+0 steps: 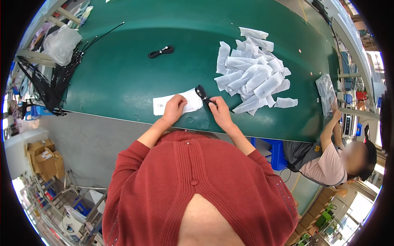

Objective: The person repeatedly picks up black cables from a pile on a green table, places them into small white paper packets, and sets the packets aside. The process is continuous and repetitive, with the person handling one cable at a time.

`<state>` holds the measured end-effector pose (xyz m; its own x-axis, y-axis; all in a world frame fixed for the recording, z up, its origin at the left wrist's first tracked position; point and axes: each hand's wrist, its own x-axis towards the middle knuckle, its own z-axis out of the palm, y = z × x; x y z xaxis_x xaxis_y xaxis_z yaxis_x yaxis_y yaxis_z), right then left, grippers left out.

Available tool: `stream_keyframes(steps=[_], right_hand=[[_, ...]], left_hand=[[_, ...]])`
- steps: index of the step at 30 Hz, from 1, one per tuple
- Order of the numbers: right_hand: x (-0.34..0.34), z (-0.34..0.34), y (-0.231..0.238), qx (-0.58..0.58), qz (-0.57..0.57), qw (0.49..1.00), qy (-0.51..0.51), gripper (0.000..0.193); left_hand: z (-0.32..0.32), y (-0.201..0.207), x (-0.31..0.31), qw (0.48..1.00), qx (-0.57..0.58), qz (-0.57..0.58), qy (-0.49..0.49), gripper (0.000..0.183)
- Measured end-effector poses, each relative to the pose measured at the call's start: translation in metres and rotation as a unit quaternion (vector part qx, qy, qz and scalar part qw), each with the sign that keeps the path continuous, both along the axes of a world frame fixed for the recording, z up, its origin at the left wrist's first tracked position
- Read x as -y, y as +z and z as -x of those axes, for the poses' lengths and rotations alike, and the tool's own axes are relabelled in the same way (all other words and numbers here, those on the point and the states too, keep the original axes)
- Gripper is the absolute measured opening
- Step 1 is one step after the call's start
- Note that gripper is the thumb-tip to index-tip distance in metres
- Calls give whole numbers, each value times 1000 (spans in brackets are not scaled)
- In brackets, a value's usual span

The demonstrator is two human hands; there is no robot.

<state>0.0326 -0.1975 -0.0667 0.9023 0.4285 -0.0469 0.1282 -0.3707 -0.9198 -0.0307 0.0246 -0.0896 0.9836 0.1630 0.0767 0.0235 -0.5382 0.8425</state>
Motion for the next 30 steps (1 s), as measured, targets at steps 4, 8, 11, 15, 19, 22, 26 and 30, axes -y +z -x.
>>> stream_keyframes(steps=[4,8,11,15,19,22,26,30], right_hand=[[6,11,17,-8,38,997,73,19],[9,12,13,22,47,996,72,19],[9,11,13,28,36,997,57,17],[9,9,12,45,49,995,80,19],[10,10,12,63,64,990,105,19],[11,10,12,63,79,988,116,18],[12,9,14,66,92,984,140,17],[10,8,11,64,45,987,138,16]], left_hand=[[0,-1,-1,1000,2,7,-5,10],[-1,11,2,999,2,-15,-52,9],[0,2,-3,984,77,-116,-111,10],[1,-5,-1,993,71,-73,-54,10],[4,-1,-1,1000,16,-1,-11,10],[5,0,-1,1000,10,17,-2,9],[6,-1,-2,1000,23,10,6,9],[6,13,-2,1000,23,-3,-18,8]])
